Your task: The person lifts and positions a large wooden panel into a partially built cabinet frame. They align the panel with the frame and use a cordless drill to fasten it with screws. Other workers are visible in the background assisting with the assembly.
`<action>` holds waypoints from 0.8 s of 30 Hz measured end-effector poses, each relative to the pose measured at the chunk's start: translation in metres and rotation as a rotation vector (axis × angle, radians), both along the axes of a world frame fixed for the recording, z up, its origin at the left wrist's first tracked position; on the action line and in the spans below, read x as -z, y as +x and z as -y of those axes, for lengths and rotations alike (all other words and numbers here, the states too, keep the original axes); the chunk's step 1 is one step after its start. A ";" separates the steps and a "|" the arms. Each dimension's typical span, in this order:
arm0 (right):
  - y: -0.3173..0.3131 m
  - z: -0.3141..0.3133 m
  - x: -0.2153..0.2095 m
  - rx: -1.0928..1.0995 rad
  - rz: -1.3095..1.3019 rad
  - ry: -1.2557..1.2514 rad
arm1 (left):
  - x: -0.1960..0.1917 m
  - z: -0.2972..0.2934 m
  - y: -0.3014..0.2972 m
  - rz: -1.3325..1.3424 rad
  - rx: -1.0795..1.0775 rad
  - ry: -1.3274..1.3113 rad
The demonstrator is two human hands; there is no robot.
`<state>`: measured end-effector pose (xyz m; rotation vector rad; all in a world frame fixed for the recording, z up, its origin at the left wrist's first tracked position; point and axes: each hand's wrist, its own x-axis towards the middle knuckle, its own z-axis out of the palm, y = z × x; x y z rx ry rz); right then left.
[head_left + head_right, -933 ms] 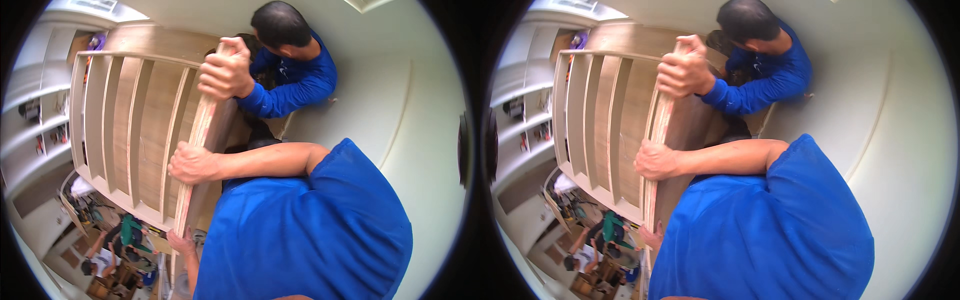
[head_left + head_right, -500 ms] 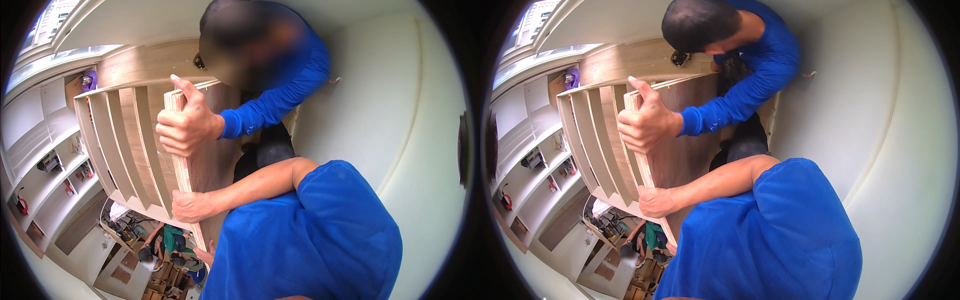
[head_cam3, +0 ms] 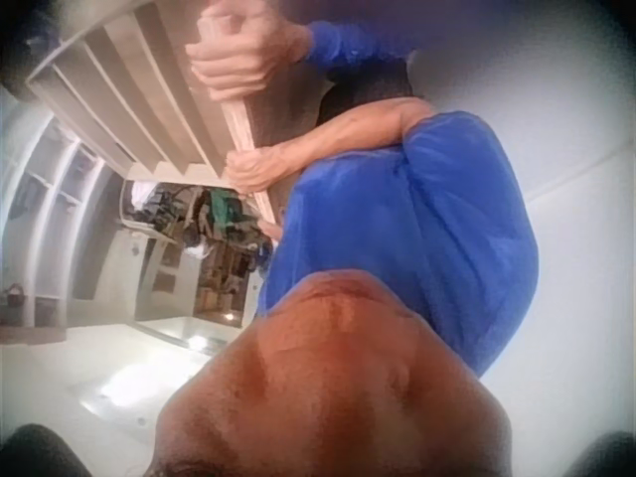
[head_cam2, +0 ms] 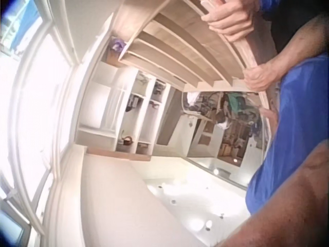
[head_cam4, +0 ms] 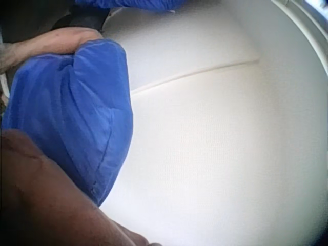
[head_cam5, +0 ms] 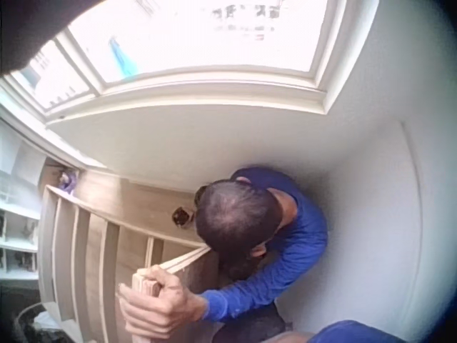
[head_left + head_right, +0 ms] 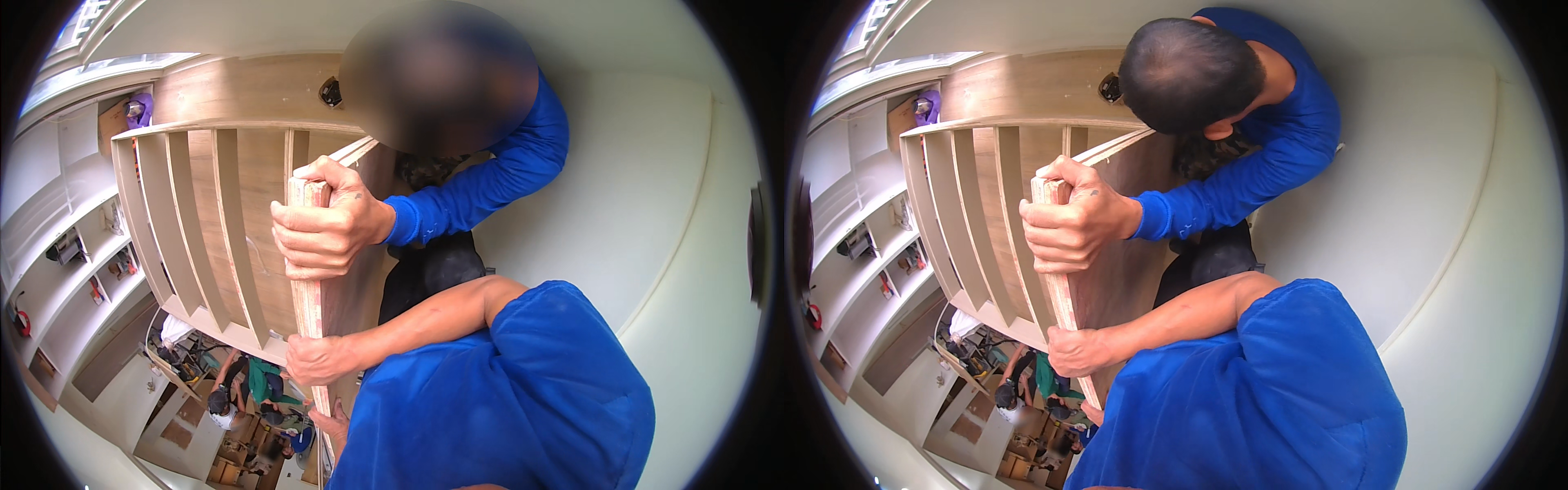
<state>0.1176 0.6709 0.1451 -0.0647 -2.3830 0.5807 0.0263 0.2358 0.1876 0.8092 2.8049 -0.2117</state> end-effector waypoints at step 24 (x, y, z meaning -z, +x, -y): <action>0.010 -0.022 -0.015 -0.109 0.057 -0.007 | -0.019 -0.045 0.022 0.018 -0.075 0.001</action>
